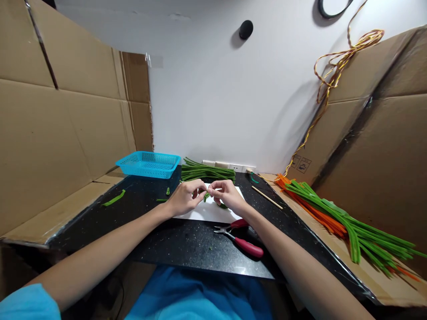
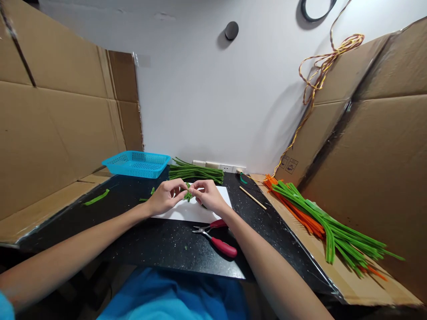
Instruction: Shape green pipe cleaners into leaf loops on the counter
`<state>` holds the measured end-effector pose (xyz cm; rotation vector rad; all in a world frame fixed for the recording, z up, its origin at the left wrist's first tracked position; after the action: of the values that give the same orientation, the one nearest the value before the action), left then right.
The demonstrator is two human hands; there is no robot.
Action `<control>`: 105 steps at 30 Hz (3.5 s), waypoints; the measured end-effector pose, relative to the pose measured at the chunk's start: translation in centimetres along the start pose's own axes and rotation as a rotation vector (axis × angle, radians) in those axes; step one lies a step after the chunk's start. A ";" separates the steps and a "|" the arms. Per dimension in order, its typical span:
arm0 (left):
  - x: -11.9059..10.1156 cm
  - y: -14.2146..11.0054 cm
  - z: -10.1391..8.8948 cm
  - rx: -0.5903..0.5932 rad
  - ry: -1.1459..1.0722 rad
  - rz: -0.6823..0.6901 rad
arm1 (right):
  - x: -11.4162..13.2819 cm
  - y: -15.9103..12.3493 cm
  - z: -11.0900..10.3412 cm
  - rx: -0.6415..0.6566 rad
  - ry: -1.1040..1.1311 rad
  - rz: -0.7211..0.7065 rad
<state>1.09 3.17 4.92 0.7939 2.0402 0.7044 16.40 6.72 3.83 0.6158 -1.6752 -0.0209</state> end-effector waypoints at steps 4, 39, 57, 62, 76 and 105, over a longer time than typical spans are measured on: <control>-0.3 -0.2 0.2 0.151 0.184 0.152 | -1.4 0.0 0.4 0.067 0.144 0.187; 4.3 -1.1 2.8 0.041 -0.869 -0.821 | 0.6 0.1 -1.2 -0.146 -0.276 -0.357; 4.8 -0.6 2.1 -0.058 -0.616 -0.671 | 0.6 0.1 -0.7 -0.146 -0.422 -0.332; 4.6 0.0 1.8 -0.075 -0.468 -0.500 | 0.8 -0.2 -0.4 -0.147 -0.678 -0.413; 2.7 0.1 1.2 -0.019 -0.027 -0.137 | 0.9 -0.7 0.0 -0.073 -0.713 -0.407; 3.2 0.1 1.8 0.022 -0.105 -0.230 | 1.2 -1.0 0.7 -0.029 -1.076 -0.428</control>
<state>1.14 5.96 2.56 0.5829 2.0060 0.5012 16.04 5.14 4.38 1.0290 -2.5096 -0.8049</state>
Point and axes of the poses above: each hand's wrist, its own y-axis towards the middle knuckle, its own z-axis out of the palm, x = y × z, the point moved 6 cm from there along y, towards the middle knuckle, and after that the axes turned 7 degrees about -x, right-handed, at the moved point
